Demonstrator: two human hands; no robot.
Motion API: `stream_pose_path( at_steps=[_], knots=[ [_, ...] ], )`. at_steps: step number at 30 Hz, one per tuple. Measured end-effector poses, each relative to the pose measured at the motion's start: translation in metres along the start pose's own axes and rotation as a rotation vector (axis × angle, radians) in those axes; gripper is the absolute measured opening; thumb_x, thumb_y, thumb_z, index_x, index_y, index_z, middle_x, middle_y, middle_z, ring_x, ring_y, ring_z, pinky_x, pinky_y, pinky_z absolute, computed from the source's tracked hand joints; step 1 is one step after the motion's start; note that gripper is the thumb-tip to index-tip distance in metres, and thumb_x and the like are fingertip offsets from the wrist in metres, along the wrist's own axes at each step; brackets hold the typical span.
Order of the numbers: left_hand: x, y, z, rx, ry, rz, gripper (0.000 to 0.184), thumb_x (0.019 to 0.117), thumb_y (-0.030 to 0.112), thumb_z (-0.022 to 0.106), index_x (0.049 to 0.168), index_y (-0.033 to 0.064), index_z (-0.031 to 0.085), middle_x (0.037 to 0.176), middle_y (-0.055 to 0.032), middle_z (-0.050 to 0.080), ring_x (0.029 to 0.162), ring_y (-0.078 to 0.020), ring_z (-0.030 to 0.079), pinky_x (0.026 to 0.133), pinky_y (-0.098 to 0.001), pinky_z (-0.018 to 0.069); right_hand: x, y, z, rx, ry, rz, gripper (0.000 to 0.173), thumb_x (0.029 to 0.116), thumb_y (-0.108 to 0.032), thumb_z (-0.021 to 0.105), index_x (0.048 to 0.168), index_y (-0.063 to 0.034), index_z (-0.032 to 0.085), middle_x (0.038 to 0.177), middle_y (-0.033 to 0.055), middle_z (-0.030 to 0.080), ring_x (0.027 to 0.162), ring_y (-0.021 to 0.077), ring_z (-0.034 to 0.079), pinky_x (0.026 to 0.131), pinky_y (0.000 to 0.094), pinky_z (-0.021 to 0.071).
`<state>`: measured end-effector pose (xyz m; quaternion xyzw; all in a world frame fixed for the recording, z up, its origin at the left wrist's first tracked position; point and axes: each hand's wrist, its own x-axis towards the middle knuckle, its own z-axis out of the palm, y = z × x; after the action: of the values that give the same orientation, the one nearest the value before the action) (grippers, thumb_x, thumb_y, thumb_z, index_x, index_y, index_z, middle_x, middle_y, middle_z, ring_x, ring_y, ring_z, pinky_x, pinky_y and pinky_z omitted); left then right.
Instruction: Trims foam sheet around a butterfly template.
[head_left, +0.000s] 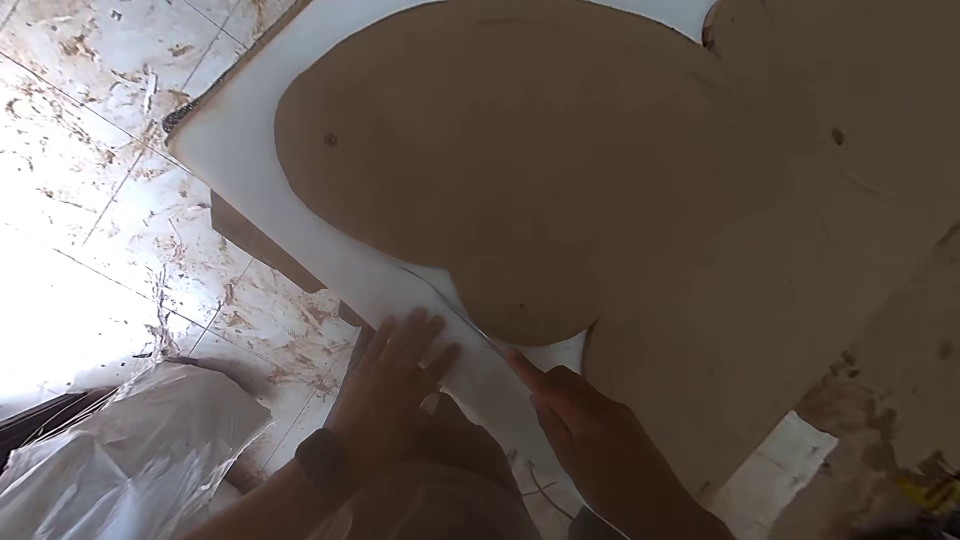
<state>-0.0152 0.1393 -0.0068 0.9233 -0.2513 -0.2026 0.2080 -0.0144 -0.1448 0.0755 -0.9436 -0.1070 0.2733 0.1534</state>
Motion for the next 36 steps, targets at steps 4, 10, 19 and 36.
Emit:
stream_pose_path(
  at_steps=[4,10,19,36],
  knots=[
    [0.001,0.001,0.0,0.015,-0.006,-0.011,0.064,0.09,0.042,0.07,0.151,0.0379,0.05,0.17,0.001,0.024,0.159,-0.0238,0.009,0.129,-0.0558,0.0141,-0.024,0.011,0.007,0.002,0.01,0.025,0.053,0.1062,-0.034,0.049,0.154,-0.0528,0.038,0.096,-0.0035,0.06,0.067,0.0093,0.06,0.052,0.0337,0.0537],
    [0.0,0.003,-0.004,0.044,-0.015,0.001,0.071,0.0832,0.038,0.078,0.15,0.0373,0.052,0.17,-0.0035,0.025,0.159,-0.0266,0.01,0.129,-0.0562,0.013,-0.066,0.037,0.004,-0.053,-0.015,0.059,0.055,0.105,-0.029,0.048,0.154,-0.0532,0.038,0.098,-0.0015,0.063,0.064,0.0135,0.062,0.049,0.0389,0.0544],
    [-0.032,0.001,-0.013,0.029,0.0,-0.036,0.043,0.088,0.043,0.071,0.131,0.0389,0.068,0.159,0.0043,0.043,0.155,-0.0193,0.023,0.128,-0.0504,0.0218,-0.136,0.091,-0.007,0.259,-0.103,-0.008,0.052,0.1049,-0.029,0.053,0.154,-0.0413,0.045,0.116,0.0044,0.068,0.096,0.0163,0.068,0.078,0.0405,0.0603],
    [0.138,-0.203,-0.179,-0.028,0.383,-0.267,0.062,0.0928,0.041,0.068,0.146,0.0128,0.056,0.146,-0.0164,0.057,0.137,-0.0377,0.051,0.112,-0.0639,0.0405,-0.091,0.072,0.145,0.695,1.431,0.73,0.058,0.1035,-0.025,0.057,0.153,0.0006,0.042,0.152,0.0173,0.051,0.137,0.0191,0.053,0.115,0.0384,0.0449]
  ],
)
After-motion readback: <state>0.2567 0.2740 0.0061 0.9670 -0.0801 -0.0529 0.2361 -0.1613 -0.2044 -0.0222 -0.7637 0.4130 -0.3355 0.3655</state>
